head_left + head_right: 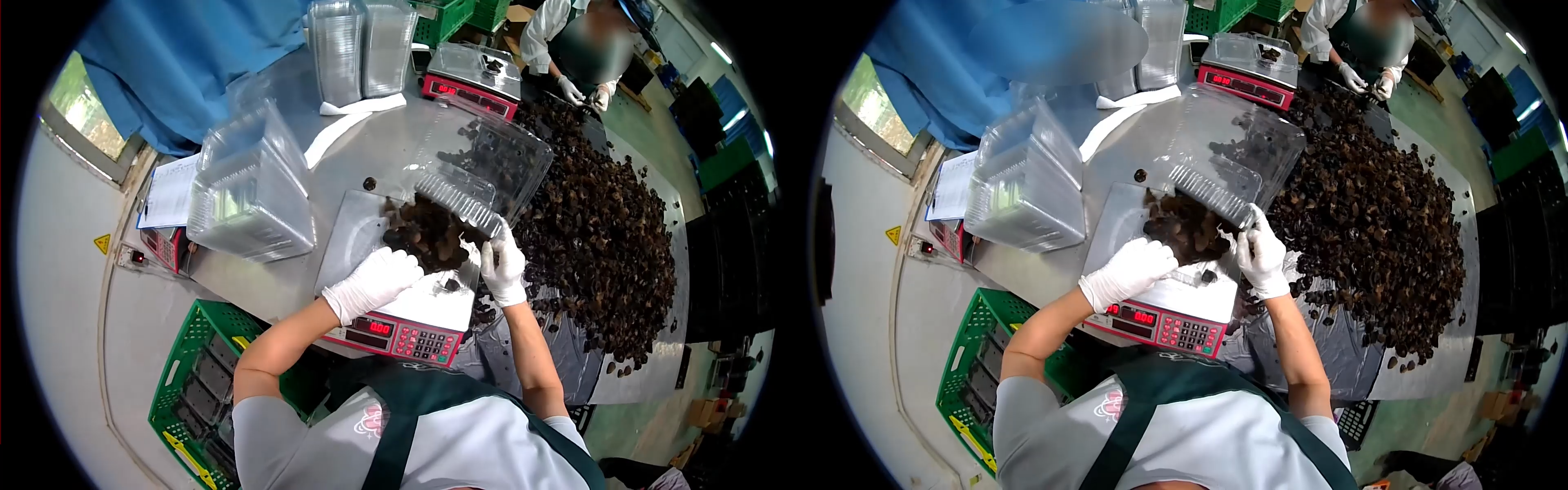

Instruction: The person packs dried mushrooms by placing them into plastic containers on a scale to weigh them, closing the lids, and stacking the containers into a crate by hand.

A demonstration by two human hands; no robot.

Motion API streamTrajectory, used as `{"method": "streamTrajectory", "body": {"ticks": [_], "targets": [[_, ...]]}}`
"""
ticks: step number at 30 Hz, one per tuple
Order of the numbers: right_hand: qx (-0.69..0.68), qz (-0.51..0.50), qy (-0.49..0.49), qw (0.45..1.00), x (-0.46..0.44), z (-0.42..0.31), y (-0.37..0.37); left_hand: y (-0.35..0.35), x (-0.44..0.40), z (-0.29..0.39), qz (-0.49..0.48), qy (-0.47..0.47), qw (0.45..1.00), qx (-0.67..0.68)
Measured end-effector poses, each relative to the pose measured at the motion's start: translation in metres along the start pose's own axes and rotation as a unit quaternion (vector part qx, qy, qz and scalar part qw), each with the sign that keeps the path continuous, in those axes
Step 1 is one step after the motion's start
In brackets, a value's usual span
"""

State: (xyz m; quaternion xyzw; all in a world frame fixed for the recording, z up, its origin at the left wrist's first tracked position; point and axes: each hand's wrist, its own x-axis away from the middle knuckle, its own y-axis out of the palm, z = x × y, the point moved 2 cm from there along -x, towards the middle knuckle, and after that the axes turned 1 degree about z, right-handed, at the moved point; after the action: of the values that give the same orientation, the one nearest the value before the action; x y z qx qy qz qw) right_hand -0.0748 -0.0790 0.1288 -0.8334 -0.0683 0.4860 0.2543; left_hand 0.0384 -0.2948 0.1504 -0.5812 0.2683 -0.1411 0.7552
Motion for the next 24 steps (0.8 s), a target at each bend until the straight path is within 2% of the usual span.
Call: {"method": "streamTrajectory", "body": {"ticks": [1, 4, 6, 8, 10, 11, 12, 14, 15, 17, 19, 20, 23, 24], "targets": [[0.02, 0.013, -0.028, 0.999, -0.004, -0.01, -0.003, 0.002, 0.001, 0.0, 0.004, -0.005, 1.0, -0.001], [0.046, -0.079, -0.047, 0.995, 0.003, -0.022, -0.005, 0.005, 0.005, 0.001, 0.001, -0.001, 1.0, -0.01], [0.049, -0.045, -0.105, 0.992, 0.012, -0.023, -0.002, 0.01, 0.005, 0.002, -0.024, -0.005, 0.999, -0.022], [0.088, -0.138, -0.082, 0.983, 0.02, -0.022, -0.003, 0.018, 0.009, 0.003, -0.051, -0.012, 0.998, -0.033], [0.087, -0.15, -0.039, 0.984, 0.031, -0.014, -0.001, 0.018, 0.014, 0.007, 0.036, -0.011, 0.999, -0.009], [0.036, -0.122, 0.025, 0.992, 0.045, 0.001, 0.005, 0.019, 0.016, 0.006, -0.044, -0.039, 0.998, -0.005], [0.022, -0.091, 0.067, 0.993, 0.043, 0.0, 0.003, 0.026, 0.021, 0.004, -0.045, -0.041, 0.998, -0.003], [-0.044, -0.005, 0.16, 0.986, 0.043, 0.005, 0.0, 0.041, 0.034, -0.004, 0.063, -0.025, 0.995, 0.076], [-0.106, 0.054, 0.208, 0.971, 0.042, 0.011, -0.001, 0.008, 0.025, 0.006, 0.013, -0.031, 0.996, 0.077], [-0.239, 0.169, 0.275, 0.916, 0.036, 0.018, -0.004, 0.001, 0.03, 0.003, 0.064, -0.009, 0.993, 0.097], [-0.034, 0.138, 0.189, 0.972, 0.02, 0.005, -0.012, -0.014, 0.033, -0.001, 0.094, 0.011, 0.99, 0.102], [-0.138, 0.174, 0.311, 0.924, 0.015, 0.002, -0.013, -0.019, 0.038, -0.005, 0.133, -0.008, 0.986, 0.101], [-0.314, 0.213, 0.41, 0.829, 0.012, 0.019, -0.022, -0.037, 0.044, -0.019, 0.239, -0.08, 0.966, 0.061], [-0.287, 0.252, 0.445, 0.81, -0.001, 0.01, -0.022, -0.039, 0.047, -0.028, 0.268, -0.103, 0.958, 0.021]]}}
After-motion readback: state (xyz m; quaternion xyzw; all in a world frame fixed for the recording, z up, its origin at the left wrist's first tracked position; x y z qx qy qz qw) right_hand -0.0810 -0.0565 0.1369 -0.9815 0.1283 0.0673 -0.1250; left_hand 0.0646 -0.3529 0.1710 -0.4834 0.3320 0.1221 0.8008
